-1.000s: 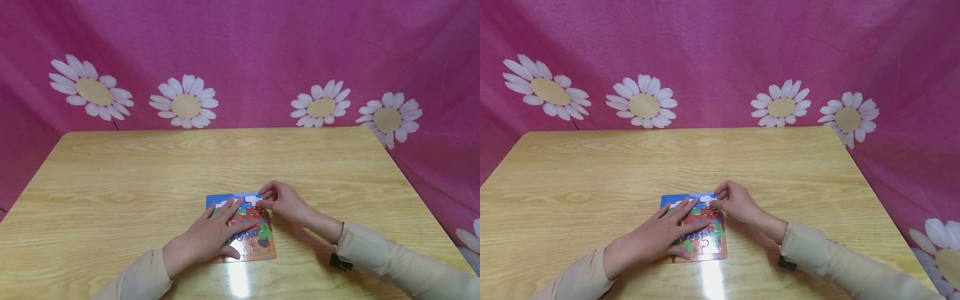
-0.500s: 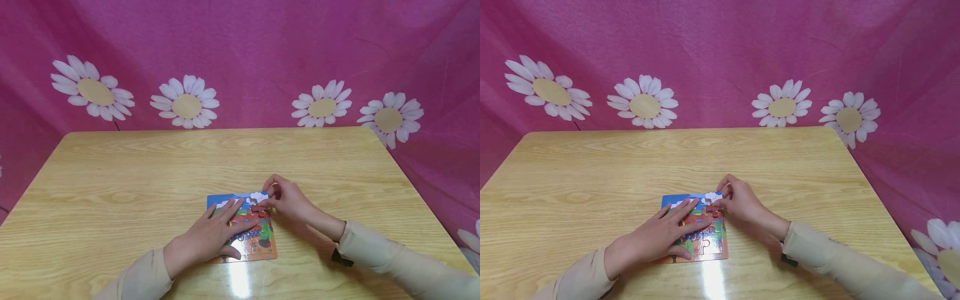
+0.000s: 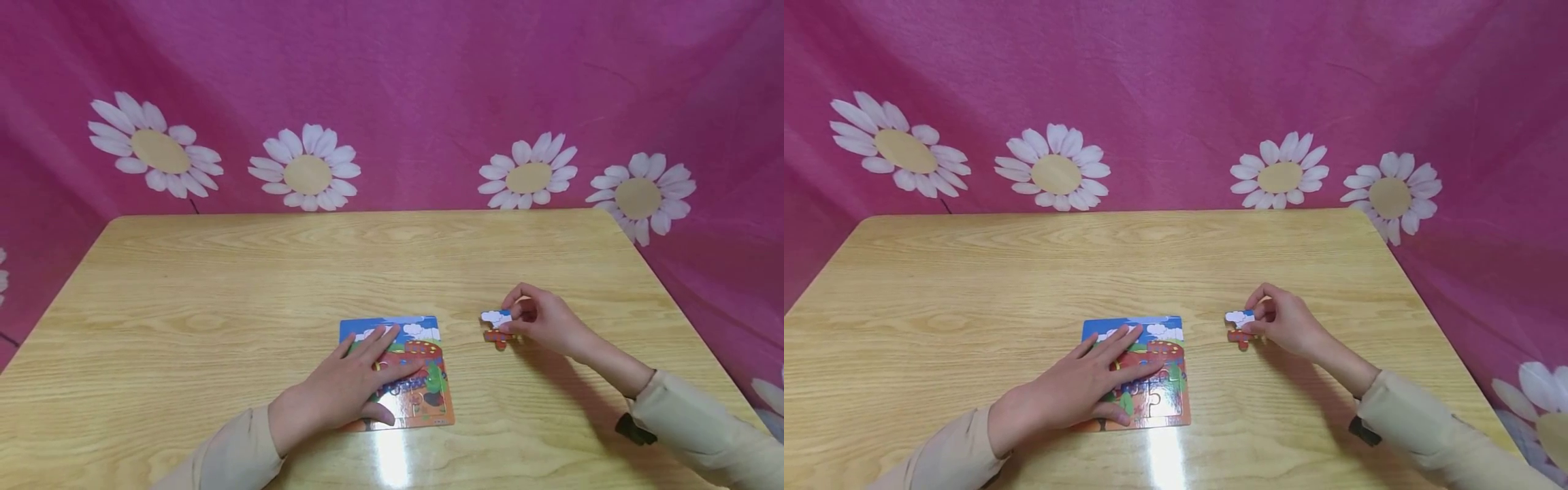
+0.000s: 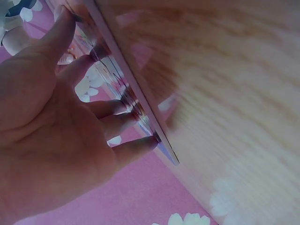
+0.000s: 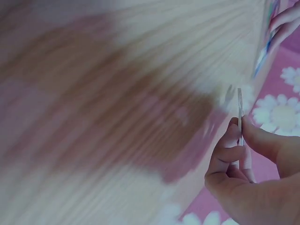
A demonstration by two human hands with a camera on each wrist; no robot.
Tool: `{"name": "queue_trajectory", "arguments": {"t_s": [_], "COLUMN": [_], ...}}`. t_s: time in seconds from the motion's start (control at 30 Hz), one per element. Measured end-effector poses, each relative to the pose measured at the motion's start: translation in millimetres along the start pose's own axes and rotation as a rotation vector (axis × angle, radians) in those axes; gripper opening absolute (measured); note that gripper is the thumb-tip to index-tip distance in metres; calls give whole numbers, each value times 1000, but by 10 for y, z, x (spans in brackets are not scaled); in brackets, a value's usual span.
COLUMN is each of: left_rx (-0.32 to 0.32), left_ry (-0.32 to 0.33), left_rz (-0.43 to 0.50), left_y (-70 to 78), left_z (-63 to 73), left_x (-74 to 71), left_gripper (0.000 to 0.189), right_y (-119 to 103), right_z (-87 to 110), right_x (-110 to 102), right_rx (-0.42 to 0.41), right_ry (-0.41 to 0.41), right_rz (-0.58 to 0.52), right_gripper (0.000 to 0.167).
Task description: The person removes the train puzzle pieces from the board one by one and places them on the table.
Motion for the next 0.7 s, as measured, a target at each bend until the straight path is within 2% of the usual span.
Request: {"name": "queue_trajectory", "arguments": {"t_s": [0.2, 0.53, 0.7], "left_rx": [-3, 7, 2], "left_ry": [-1, 4, 1], "left_rz": [7, 18, 10], "left_y": [-9, 4, -10], "left_z": [5, 0, -5], "left_x": [3, -2, 10], "left_gripper": [77, 77, 77], "right_y": [235, 426, 516], "right_z": [91, 184, 189], "right_x": [-228, -491, -485], "right_rx": [56, 23, 70], "right_ry": [26, 92, 54], "right_rz": [49, 164, 176], "right_gripper": [25, 25, 22]}}
Point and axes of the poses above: each hand's wrist, its own z-axis away from the middle knuckle, its own x-axis out of the palm, y = z × x, the point moved 10 cm from there along -z, towards the middle knuckle, and after that the axes turned 1 degree about -z, right-handed, at the moved point
